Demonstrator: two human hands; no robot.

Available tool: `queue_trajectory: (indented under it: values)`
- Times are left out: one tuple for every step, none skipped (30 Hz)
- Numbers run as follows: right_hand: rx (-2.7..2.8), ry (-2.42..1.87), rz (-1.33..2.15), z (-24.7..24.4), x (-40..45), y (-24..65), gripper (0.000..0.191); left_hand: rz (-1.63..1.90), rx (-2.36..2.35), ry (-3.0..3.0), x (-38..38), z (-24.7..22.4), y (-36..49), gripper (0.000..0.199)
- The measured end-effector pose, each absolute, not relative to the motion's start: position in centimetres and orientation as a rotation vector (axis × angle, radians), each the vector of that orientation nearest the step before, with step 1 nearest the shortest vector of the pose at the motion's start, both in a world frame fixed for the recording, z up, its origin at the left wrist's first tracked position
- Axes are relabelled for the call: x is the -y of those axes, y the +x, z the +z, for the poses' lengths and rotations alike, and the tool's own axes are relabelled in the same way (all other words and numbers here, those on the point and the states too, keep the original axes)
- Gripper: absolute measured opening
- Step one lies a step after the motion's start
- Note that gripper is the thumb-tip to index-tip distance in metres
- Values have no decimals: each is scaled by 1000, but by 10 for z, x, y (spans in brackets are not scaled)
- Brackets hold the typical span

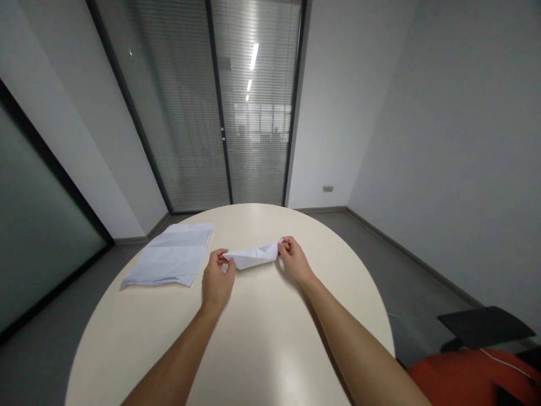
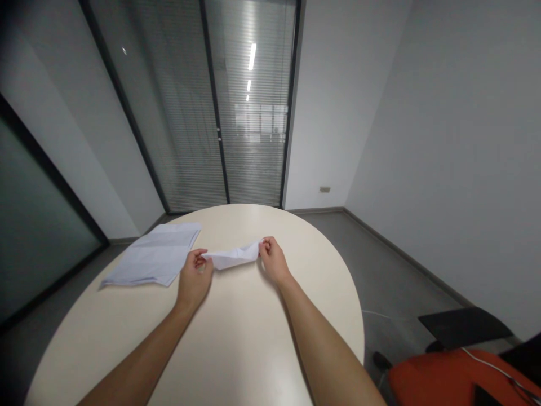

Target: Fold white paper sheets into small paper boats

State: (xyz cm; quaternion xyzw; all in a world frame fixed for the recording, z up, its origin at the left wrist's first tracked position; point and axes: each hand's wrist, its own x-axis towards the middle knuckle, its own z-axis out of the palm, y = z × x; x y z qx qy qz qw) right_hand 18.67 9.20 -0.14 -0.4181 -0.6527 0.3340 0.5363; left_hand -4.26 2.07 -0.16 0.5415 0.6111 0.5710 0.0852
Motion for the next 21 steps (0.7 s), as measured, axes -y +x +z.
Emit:
queue_trajectory:
  values:
    - [1572, -989, 798, -2, -92, 186, 29, 1689, -1853, 1688, -19, 0, -42, 28]
    - [1587, -984, 797, -3, -91, 185, 28, 1682, -1874, 1775, -18, 2, -42, 30]
    - [1602, -982, 794, -4, -91, 185, 27, 1677, -1883, 1871, -17, 3, -41, 33]
    - [1618, -983, 790, -5, -91, 184, 26, 1667, -1882, 1966, -16, 4, -40, 37]
    - [1631, -983, 790, -6, -90, 184, 25, 1648, -1874, 2049, -15, 5, -39, 40]
    - [1640, -982, 794, -7, -90, 183, 24, 1620, -1863, 2113, -14, 5, -38, 42]
    - [1646, -979, 804, -8, -91, 183, 23, 1587, -1849, 2157, -14, 5, -37, 43]
    - [1649, -975, 820, -10, -91, 182, 23, 1552, -1827, 2189, -14, 4, -36, 43]
    - [1650, -970, 844, -11, -91, 182, 23, 1515, -1797, 2214, -14, 3, -36, 41]
    - [1650, -968, 870, -12, -91, 181, 23, 1478, -1761, 2234, -15, 2, -36, 40]
    - [1653, -968, 896, -13, -92, 181, 23, 1440, -1722, 2254, -15, 0, -36, 38]
    - [1657, -973, 917, -14, -92, 181, 23, 1400, -1685, 2271, -16, -2, -37, 36]
    - [1663, -984, 931, -14, -91, 182, 23, 1362, -1652, 2281, -17, -3, -37, 35]
    - [1673, -1001, 935, -14, -91, 182, 23, 1332, -1626, 2280, -18, -4, -38, 33]
    - [1686, -1027, 928, -14, -90, 183, 24, 1310, -1608, 2275, -18, -6, -39, 33]
    - [1703, -1061, 911, -13, -89, 184, 25, 1294, -1596, 2270, -19, -7, -40, 32]
    - [1725, -1102, 884, -12, -88, 185, 25, 1284, -1584, 2269, -20, -8, -40, 33]
    - [1752, -1151, 848, -10, -86, 185, 25, 1279, -1569, 2272, -20, -9, -41, 34]
    - [1783, -1204, 802, -8, -84, 186, 24, 1276, -1556, 2278, -21, -9, -41, 35]
    - [1816, -1258, 749, -6, -82, 187, 22, 1270, -1548, 2284, -21, -10, -41, 36]
    - [1847, -1312, 691, -3, -81, 187, 20, 1260, -1544, 2289, -21, -11, -41, 37]
